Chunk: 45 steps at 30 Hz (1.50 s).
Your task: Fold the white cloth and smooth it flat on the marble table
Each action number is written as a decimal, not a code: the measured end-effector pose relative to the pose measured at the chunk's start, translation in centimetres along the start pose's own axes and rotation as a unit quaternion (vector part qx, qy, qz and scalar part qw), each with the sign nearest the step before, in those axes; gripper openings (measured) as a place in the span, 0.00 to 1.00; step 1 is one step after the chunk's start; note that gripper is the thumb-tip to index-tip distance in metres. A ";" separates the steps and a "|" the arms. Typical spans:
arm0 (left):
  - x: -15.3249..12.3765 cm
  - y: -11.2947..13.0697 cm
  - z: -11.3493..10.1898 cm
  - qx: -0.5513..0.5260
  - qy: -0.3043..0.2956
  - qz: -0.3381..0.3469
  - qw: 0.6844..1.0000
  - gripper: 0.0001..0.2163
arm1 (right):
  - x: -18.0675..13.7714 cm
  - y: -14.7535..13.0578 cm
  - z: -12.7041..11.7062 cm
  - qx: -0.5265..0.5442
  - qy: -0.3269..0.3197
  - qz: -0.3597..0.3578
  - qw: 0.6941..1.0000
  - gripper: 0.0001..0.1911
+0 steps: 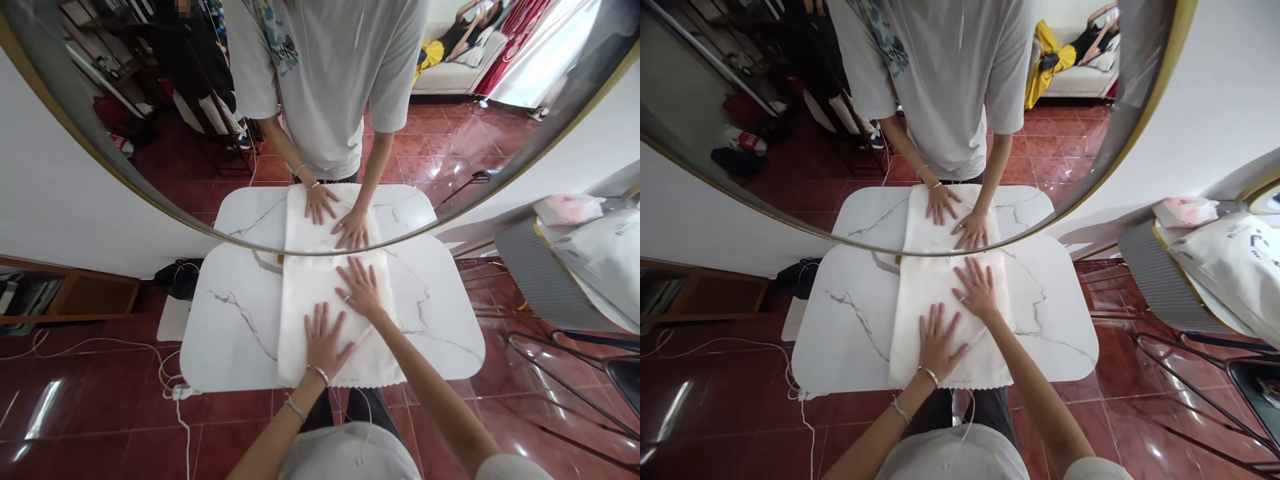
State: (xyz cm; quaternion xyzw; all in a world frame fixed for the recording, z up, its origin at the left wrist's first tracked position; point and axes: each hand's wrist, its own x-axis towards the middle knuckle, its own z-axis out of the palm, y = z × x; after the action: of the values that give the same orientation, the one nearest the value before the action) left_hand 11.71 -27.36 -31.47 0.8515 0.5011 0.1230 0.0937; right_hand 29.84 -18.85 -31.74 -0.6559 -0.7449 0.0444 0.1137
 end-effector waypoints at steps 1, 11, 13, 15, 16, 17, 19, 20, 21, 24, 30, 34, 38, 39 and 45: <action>0.3 0.8 0.3 -0.010 0.001 0.002 1.000 0.34 | -0.4 0.8 -0.2 -0.009 0.000 0.000 1.000 0.29; 0.9 -2.5 -0.6 -0.038 0.041 -0.081 0.995 0.26 | -0.2 -0.1 0.3 -0.038 0.022 -0.008 0.999 0.34; 0.3 -4.6 -1.2 -0.026 0.043 -0.090 0.995 0.26 | 0.9 -2.1 0.8 -0.031 0.017 -0.018 0.999 0.34; -0.6 -7.0 -1.9 -0.015 0.044 -0.100 0.994 0.25 | 2.3 -4.8 1.6 -0.024 0.014 -0.024 0.999 0.35; -1.0 -8.3 -2.4 -0.008 0.045 -0.105 0.993 0.25 | 3.0 -6.3 2.1 -0.020 0.014 -0.025 0.999 0.35; -1.6 -9.6 -2.8 0.000 0.047 -0.109 0.993 0.25 | 3.8 -7.9 2.5 -0.016 0.015 -0.029 0.999 0.35; -2.6 -12.0 -3.8 0.020 0.052 -0.120 0.991 0.25 | 5.3 -11.1 3.5 -0.005 0.015 -0.051 0.999 0.35; -3.2 -13.1 -4.3 0.030 0.054 -0.128 0.990 0.25 | 5.9 -12.6 3.9 0.001 0.013 -0.070 0.997 0.35; -3.6 -14.0 -4.7 0.039 0.054 -0.135 0.989 0.25 | 6.5 -13.8 4.2 0.006 0.010 -0.088 0.996 0.35; -4.5 -15.4 -5.5 0.057 0.048 -0.153 0.985 0.24 | 7.7 -15.9 4.8 0.018 0.006 -0.115 0.993 0.35; -3.3 -13.6 -4.7 0.059 0.028 -0.136 0.988 0.26 | 6.3 -12.3 3.9 0.028 0.029 -0.101 0.994 0.32; -2.1 -11.0 -3.7 0.062 0.017 -0.112 0.992 0.27 | 4.2 -8.5 3.2 0.045 0.075 -0.050 0.995 0.34; -1.9 -9.9 -3.6 0.073 0.013 -0.113 0.991 0.28 | 3.1 -7.5 3.3 0.061 0.117 -0.021 0.991 0.35; -1.9 -10.0 -3.7 0.075 0.013 -0.114 0.991 0.27 | 3.1 -7.8 3.4 0.062 0.114 -0.029 0.991 0.36; -4.1 -13.3 -4.8 0.074 0.021 -0.132 0.988 0.26 | 4.2 -12.5 3.9 0.045 0.068 -0.057 0.995 0.38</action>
State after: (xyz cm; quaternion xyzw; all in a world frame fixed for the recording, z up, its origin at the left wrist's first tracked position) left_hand -2.71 -24.42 -31.11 0.7795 0.6190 0.0896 0.0357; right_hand 16.36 -16.06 -32.39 -0.6081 -0.7689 0.0262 0.1958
